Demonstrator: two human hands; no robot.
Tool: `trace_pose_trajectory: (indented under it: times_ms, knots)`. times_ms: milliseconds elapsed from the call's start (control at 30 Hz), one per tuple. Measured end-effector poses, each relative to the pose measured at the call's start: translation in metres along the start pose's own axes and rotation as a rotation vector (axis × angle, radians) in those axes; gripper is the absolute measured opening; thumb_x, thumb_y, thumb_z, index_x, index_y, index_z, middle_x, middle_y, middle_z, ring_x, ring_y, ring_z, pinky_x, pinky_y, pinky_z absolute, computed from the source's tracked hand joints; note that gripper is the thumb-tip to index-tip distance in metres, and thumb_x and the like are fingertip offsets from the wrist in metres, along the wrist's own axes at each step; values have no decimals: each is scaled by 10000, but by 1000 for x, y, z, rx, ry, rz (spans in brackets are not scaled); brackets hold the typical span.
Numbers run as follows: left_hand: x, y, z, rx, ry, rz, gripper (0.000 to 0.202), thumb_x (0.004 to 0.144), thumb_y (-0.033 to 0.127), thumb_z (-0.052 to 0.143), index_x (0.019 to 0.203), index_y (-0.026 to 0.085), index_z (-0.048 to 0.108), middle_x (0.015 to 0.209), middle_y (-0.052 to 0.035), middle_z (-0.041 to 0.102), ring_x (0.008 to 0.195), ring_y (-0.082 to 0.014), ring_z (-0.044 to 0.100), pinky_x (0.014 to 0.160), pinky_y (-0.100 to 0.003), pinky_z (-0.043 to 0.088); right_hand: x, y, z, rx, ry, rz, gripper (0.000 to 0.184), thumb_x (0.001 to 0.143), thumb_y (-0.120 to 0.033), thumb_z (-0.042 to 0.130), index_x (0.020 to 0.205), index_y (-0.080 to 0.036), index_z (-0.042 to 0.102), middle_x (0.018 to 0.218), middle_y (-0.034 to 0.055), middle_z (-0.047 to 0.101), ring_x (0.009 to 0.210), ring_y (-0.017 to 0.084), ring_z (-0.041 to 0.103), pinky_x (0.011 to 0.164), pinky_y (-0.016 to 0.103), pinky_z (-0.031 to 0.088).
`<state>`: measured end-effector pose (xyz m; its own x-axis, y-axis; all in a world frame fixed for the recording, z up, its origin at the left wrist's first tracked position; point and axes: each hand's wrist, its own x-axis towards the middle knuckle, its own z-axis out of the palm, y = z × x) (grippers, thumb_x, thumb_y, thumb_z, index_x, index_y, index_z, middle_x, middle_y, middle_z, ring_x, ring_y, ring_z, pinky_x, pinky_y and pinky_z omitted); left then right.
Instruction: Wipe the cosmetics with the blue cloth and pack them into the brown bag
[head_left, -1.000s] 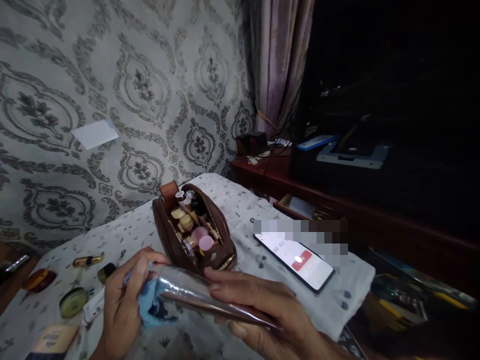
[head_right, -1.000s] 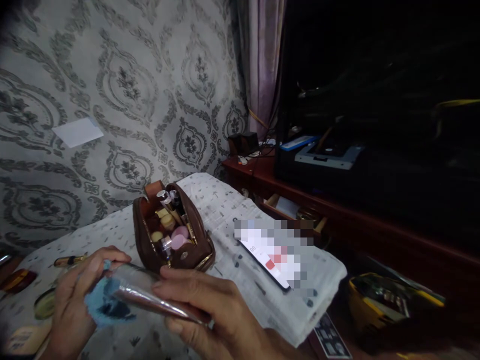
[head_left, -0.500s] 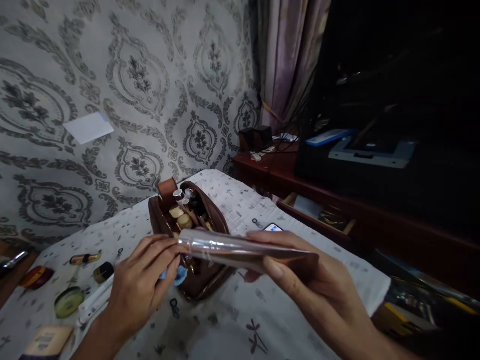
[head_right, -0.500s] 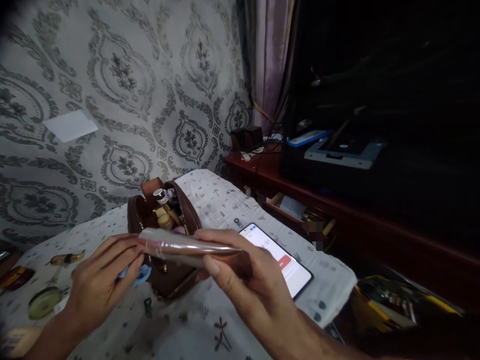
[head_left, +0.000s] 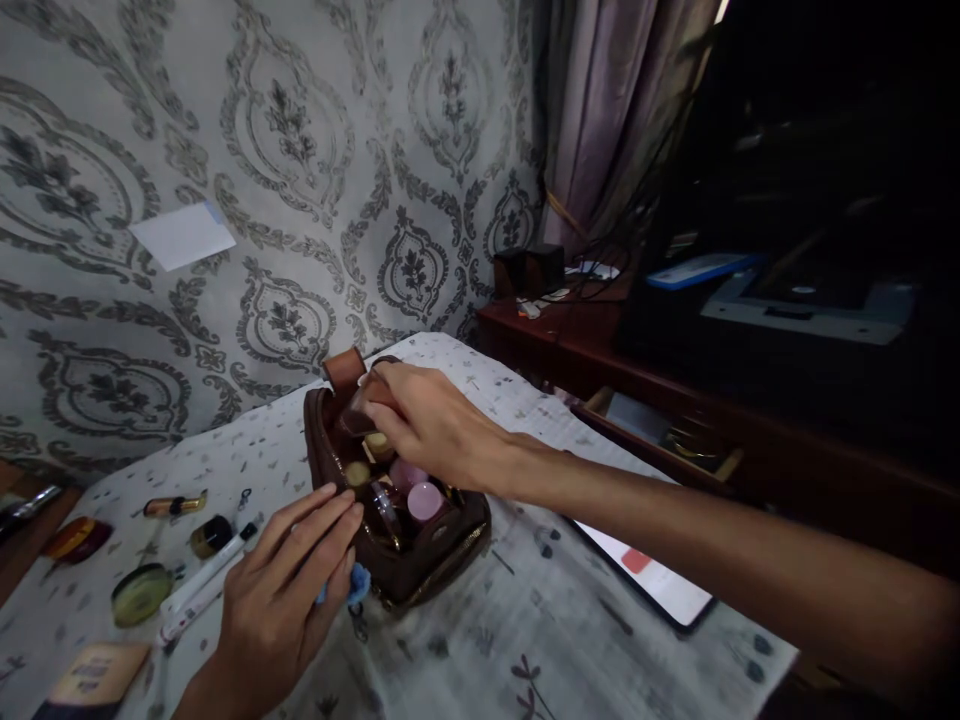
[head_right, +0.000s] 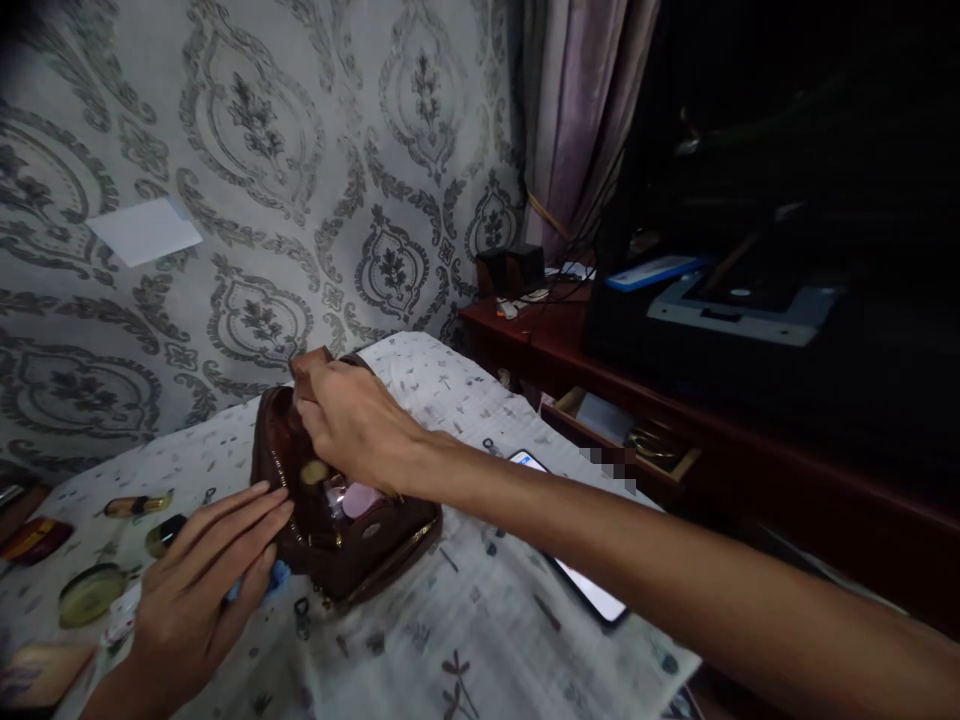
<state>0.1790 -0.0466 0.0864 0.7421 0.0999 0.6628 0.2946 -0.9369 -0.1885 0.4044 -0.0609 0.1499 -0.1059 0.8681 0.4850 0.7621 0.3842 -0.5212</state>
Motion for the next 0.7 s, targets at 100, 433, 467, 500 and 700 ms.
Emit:
trace_pose_trajectory:
  times_ms: [100,433,467,500,700]
  knots:
    - [-2,1,1,-6,-2,-9,330,893,46,548,1212,92,618,1153,-132,696,1173,-249,590,972,-371,503,19,0,12,-95,-75,24,202,914,-187,441,1075,-111,535,870,115,689,786,227,644,698,296,450]
    - [0,4,0,-8,35,-49,335,909,82,534,1225,150,622,1130,-102,713,1139,-234,617,931,-358,545,51,-5,43,-161,-261,99,371,829,-138,472,1196,-115,424,989,186,707,840,309,698,619,332,490]
    - [0,4,0,-8,34,-54,338,908,84,536,1227,152,623,1132,-101,714,1140,-233,619,932,-355,547,53,-4,46,-161,-274,106,381,822,-134,483,1198,-115,423,1009,195,703,867,319,699,632,338,497]
    - [-1,4,0,-7,32,-58,342,907,86,538,1231,153,623,1136,-101,713,1141,-233,620,933,-352,548,55,-3,47,-159,-285,114,388,820,-134,492,1202,-117,424,1027,199,701,890,324,699,647,341,503]
    - [-3,4,1,25,32,-41,318,915,92,533,1218,127,625,1132,-110,717,1150,-226,617,939,-340,549,50,-2,41,-171,-256,85,285,913,-199,458,1185,-124,495,1015,184,709,917,298,693,713,329,488]
